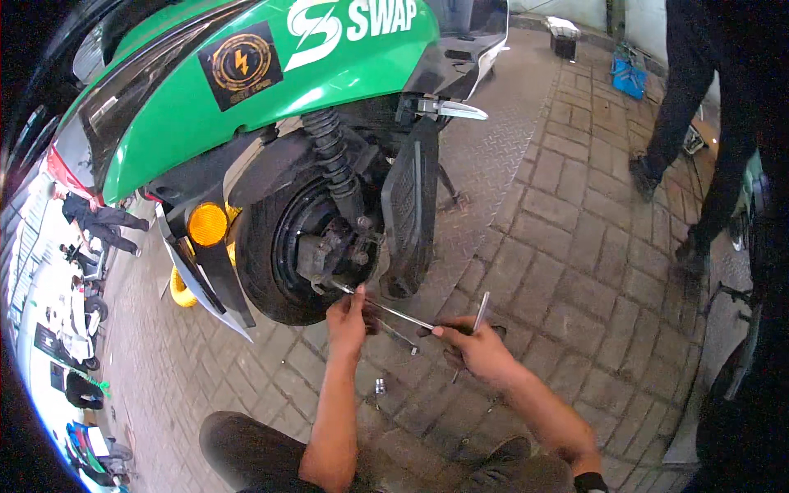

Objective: The person uses a T-socket wrench to unscrew bolts from the rear wheel motor area of an electric scooter and uses a screwdriver to pry off a black bracket, handling the bolts and the bracket by hand.

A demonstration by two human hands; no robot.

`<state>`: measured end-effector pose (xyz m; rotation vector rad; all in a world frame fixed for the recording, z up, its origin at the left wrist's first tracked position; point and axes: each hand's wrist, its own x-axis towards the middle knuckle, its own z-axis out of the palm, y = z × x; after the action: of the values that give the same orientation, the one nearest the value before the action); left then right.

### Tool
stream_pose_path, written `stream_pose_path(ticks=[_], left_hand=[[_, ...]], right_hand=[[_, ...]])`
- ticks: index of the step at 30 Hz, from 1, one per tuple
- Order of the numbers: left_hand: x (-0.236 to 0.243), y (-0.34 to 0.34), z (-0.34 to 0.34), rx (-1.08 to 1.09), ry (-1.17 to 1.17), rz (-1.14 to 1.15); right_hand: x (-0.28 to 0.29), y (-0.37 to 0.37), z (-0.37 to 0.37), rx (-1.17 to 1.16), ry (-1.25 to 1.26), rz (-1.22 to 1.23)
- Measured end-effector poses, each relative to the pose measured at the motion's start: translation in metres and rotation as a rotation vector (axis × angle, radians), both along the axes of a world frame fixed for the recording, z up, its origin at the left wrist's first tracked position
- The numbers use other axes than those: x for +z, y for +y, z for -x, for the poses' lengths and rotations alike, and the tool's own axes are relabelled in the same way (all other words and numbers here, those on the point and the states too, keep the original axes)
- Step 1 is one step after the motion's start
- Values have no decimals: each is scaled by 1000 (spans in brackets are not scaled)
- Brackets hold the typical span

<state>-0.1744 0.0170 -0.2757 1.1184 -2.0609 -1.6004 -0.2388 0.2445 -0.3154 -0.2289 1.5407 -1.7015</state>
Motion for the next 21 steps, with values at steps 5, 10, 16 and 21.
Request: stream_pose_path(ticks=[5,10,16,21], left_hand=[[41,34,-8,-140,-115,489],[30,139,9,-462,286,463],[34,160,8,-399,255,401],[28,158,5,-371,271,449]], right_hand=[[28,-6,-1,10,-337,125],[-25,-19,-37,-79,447,-37],[-31,-16,-30,-66,409,50],[-28,-13,-25,-41,359,62]])
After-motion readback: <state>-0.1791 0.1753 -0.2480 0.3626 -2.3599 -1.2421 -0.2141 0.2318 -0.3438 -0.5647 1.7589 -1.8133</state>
